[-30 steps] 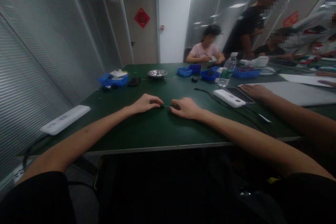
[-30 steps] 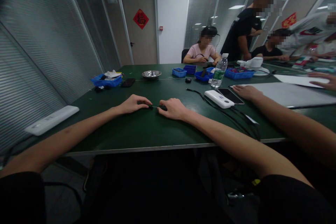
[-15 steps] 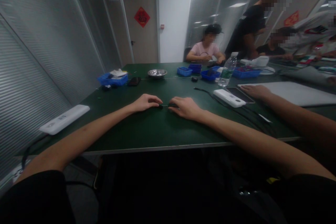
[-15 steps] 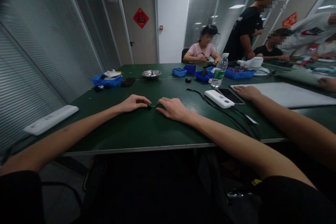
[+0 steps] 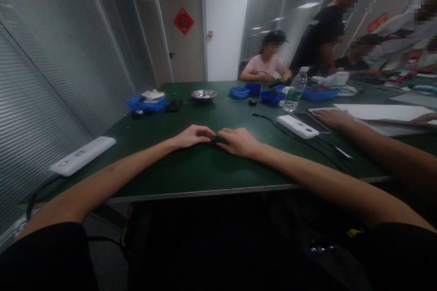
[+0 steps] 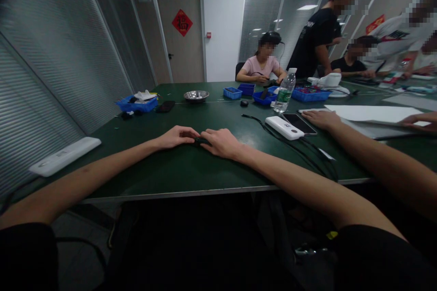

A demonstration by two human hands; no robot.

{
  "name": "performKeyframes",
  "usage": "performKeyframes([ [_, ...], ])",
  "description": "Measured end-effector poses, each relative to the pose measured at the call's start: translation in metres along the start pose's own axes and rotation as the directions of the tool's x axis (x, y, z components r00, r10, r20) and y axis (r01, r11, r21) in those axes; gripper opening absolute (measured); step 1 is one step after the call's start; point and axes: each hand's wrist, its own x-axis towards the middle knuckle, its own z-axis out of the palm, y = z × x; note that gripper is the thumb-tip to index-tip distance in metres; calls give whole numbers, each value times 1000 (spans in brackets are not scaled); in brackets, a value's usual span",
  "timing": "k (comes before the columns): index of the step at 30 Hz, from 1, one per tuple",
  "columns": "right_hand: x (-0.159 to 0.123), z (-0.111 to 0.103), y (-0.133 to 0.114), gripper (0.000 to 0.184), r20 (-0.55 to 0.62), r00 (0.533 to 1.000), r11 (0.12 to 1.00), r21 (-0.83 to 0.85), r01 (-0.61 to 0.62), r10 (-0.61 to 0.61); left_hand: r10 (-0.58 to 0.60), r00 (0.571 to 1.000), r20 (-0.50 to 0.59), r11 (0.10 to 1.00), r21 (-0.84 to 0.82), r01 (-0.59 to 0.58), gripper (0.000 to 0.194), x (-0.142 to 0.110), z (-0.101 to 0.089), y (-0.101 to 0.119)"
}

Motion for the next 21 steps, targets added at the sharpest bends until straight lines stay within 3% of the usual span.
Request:
performKeyframes([
  [7, -1, -2, 0, 37, 7, 1000, 1000, 23, 0, 0, 32, 999, 13, 999, 21, -32, 38, 0, 3, 2],
  [14, 1, -1, 5, 34, -49, 993, 991, 90, -98, 103, 39, 999, 28, 999, -8, -39, 48, 2, 1, -5],
  [21, -1, -4, 7, 36, -71, 995, 991, 114, -66, 75, 49, 999, 18, 999, -7, -49, 52, 2, 2, -3],
])
